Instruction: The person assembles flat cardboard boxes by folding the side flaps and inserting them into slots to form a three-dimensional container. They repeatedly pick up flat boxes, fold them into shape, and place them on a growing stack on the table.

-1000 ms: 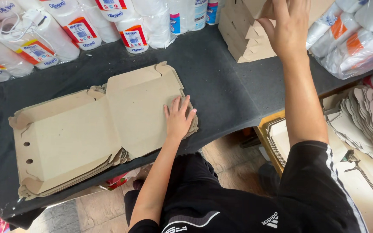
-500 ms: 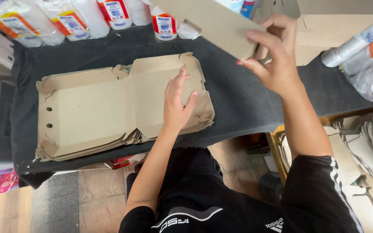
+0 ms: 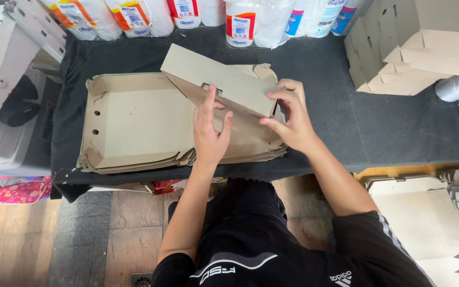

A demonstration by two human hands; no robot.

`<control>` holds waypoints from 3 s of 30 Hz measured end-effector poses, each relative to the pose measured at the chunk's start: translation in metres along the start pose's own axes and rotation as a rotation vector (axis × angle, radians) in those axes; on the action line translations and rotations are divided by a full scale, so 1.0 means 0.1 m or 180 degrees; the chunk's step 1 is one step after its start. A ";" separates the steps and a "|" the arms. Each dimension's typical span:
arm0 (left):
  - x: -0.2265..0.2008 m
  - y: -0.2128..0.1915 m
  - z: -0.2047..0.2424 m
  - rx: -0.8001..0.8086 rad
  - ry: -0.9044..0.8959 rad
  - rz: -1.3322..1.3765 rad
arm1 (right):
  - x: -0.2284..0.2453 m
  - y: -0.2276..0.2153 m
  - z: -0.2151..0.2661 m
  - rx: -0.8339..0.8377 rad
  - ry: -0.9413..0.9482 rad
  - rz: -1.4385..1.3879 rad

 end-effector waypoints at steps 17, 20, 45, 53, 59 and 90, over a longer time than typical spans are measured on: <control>0.32 -0.18 0.33 0.0152 -0.0228 -0.0673 | -0.26 0.40 0.42 0.0013 0.0707 -0.0676; 0.37 -0.17 0.42 0.0199 -0.0232 -0.0701 | -0.29 0.41 0.43 -0.0014 0.0706 -0.0702; 0.14 -1.05 0.46 -0.0172 -0.1329 0.0193 | -0.97 -0.39 0.43 -0.1577 0.1384 -0.1228; 0.44 -1.29 0.79 -0.0128 -0.1191 0.0146 | -0.95 -0.29 0.66 -0.1865 0.1798 -0.1510; 0.44 -1.38 1.00 0.0095 -0.1031 0.0148 | -1.04 -0.25 0.88 -0.2012 0.2033 -0.1643; 0.60 -1.60 1.08 0.1317 -0.0106 -0.1875 | -0.78 -0.10 0.84 -0.2067 0.2885 -0.1723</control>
Point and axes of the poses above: each hand's wrist, its own z-axis away from the middle knuckle, its own y-axis out of the palm, x = y × z, the point moved 4 cm from there along -z, towards the middle knuckle, and after that the axes turned 2 degrees about x, right-handed, at the moved point
